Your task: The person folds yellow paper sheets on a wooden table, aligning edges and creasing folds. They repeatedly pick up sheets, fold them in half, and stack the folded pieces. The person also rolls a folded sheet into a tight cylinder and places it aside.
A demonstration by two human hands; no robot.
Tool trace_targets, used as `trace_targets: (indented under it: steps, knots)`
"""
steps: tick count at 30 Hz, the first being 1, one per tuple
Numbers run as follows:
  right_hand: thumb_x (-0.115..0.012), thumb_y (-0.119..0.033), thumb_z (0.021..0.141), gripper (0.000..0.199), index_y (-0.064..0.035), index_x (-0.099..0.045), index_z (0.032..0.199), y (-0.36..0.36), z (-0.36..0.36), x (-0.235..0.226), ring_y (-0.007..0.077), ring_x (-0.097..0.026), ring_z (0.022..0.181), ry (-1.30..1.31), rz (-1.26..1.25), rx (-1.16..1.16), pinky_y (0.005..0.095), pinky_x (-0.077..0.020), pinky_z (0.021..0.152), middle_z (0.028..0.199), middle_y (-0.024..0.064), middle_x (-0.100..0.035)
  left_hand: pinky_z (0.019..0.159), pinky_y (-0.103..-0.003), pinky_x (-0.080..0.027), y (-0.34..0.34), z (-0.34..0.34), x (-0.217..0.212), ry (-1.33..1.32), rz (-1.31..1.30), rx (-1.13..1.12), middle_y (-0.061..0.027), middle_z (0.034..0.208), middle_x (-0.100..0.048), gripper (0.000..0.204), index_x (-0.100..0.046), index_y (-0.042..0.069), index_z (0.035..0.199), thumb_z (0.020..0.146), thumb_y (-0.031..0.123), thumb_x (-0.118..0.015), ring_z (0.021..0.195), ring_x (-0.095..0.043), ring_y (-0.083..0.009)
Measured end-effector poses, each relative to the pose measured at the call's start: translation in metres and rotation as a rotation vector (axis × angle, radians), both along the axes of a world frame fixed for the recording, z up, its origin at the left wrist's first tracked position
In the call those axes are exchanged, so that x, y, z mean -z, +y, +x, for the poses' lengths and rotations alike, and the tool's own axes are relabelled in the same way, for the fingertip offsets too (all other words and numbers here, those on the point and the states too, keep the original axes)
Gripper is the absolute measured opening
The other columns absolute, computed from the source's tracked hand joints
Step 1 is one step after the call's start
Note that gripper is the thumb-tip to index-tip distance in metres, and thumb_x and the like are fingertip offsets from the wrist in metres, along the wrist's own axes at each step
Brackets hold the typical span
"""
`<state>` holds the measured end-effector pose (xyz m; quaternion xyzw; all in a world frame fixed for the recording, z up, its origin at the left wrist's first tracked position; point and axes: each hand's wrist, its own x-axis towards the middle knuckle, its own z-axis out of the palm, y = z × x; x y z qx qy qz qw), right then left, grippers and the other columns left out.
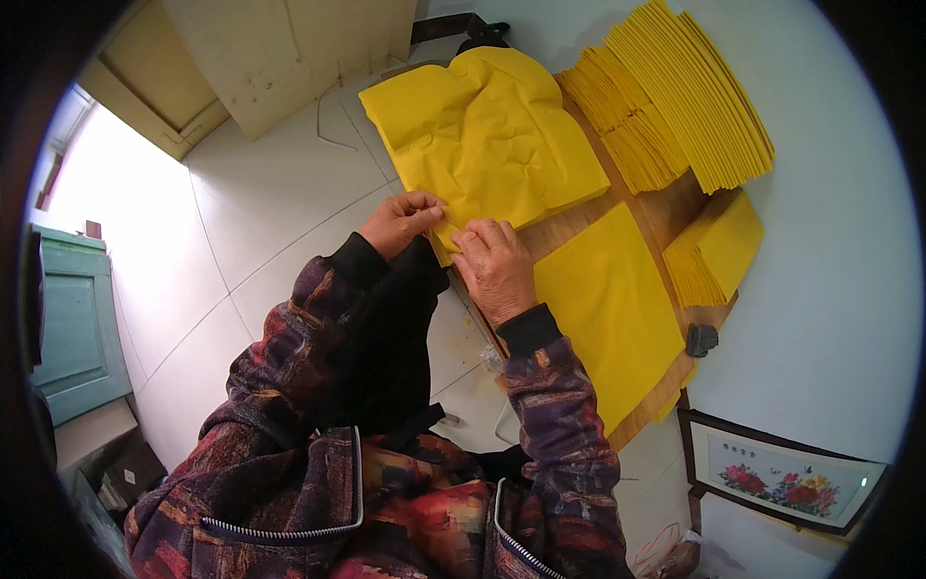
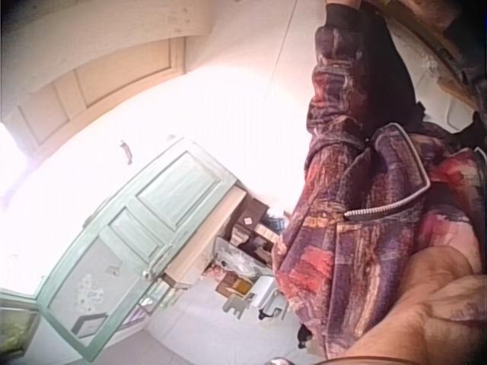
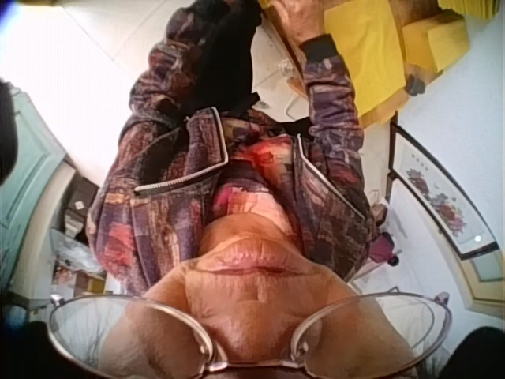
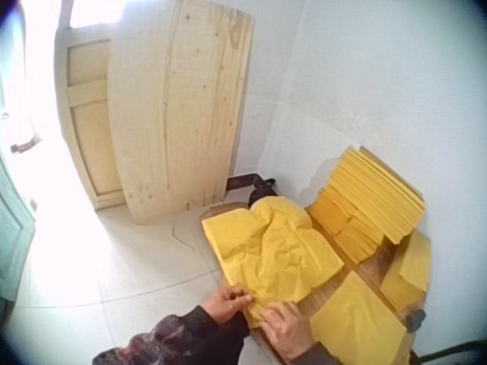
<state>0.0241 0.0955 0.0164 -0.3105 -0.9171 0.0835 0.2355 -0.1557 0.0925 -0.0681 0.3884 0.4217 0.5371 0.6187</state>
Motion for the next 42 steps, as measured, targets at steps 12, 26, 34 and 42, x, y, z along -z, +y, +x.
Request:
trace_targets:
  steps: [12,26,34,42]
  knots:
    - [-0.062,-0.006,0.081,0.007,-0.003,-0.057,0.085,0.008,0.003,0.006,0.0315,-0.057,0.084,0.112,-0.078,0.031,0.0384,-0.0476,0.074,0.087,0.0111,-0.059,0.07,-0.02,-0.041,-0.001,-0.005,-0.003,0.054,-0.009,0.059,0.0055,0.086,-0.059,0.019,-0.063,0.003,0.1,0.092,0.02,-0.059,0.077,-0.05,-0.0037]
    - [-0.062,-0.002,0.079,0.007,-0.0011,-0.055,0.082,0.007,-0.002,0.008,0.0241,-0.059,0.074,0.407,-0.64,0.189,0.0306,-0.0479,0.065,0.084,0.0111,-0.06,0.071,-0.02,-0.042,-0.002,-0.006,-0.004,0.05,-0.011,0.061,0.0049,0.087,-0.059,0.019,-0.063,0.003,0.101,0.092,0.019,-0.059,0.078,-0.051,-0.0043]
    - [-0.062,-0.001,0.078,0.005,-0.0012,-0.058,0.08,0.006,-0.007,0.009,0.025,-0.058,0.076,0.275,-0.3,0.113,0.0313,-0.0477,0.066,0.083,0.0106,-0.058,0.074,-0.021,-0.042,-0.001,-0.005,0.0,0.028,0.003,0.053,0.0051,0.087,-0.059,0.017,-0.063,0.003,0.1,0.092,0.018,-0.059,0.08,-0.051,-0.0048]
    - [-0.06,0.002,0.076,0.006,0.0002,-0.056,0.08,0.006,-0.007,0.014,0.0234,-0.058,0.076,0.401,-0.52,0.144,0.03,-0.0477,0.068,0.085,0.0107,-0.057,0.072,-0.021,-0.042,0.0,-0.004,0.001,0.027,0.014,0.056,0.0042,0.087,-0.059,0.019,-0.063,0.003,0.101,0.092,0.019,-0.059,0.079,-0.051,-0.0054]
